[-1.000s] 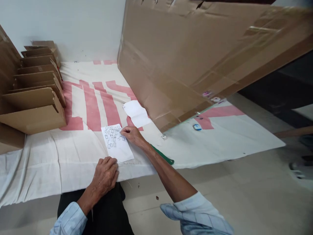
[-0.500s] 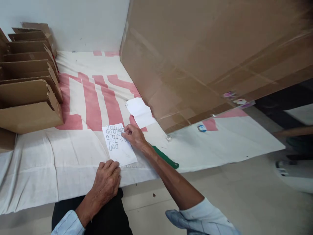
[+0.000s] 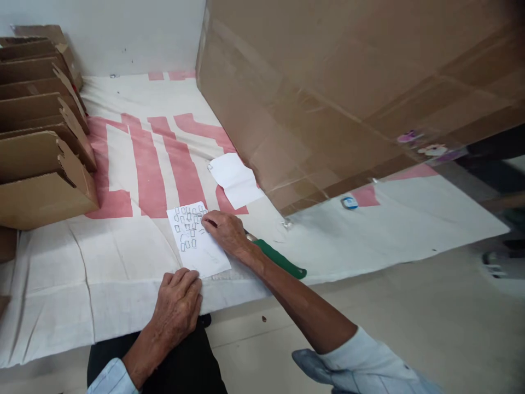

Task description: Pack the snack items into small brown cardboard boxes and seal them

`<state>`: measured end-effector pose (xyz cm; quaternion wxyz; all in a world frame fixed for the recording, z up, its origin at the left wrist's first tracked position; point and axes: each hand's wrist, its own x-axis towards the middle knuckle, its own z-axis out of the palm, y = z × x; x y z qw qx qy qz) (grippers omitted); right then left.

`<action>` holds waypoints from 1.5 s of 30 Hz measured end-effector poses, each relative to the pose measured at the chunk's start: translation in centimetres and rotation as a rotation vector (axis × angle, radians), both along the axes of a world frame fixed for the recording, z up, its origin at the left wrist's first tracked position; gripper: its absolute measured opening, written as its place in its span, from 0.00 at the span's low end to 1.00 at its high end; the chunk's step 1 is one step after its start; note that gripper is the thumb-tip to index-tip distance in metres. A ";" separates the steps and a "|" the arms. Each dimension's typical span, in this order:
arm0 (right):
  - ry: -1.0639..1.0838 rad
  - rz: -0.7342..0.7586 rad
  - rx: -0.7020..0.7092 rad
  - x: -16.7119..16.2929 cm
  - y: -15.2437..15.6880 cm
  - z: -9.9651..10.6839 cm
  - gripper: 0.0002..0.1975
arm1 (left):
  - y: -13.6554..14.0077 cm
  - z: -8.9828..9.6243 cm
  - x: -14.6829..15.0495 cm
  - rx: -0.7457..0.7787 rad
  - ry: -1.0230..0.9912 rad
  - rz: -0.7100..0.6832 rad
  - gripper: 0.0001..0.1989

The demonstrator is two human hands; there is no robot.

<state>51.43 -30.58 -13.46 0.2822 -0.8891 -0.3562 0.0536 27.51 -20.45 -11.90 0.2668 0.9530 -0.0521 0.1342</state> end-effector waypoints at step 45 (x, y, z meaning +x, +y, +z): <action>-0.287 -0.087 -0.200 1.4 -5.8 0.0 0.23 | 1.4 0.3 4.0 0.372 0.131 0.069 0.17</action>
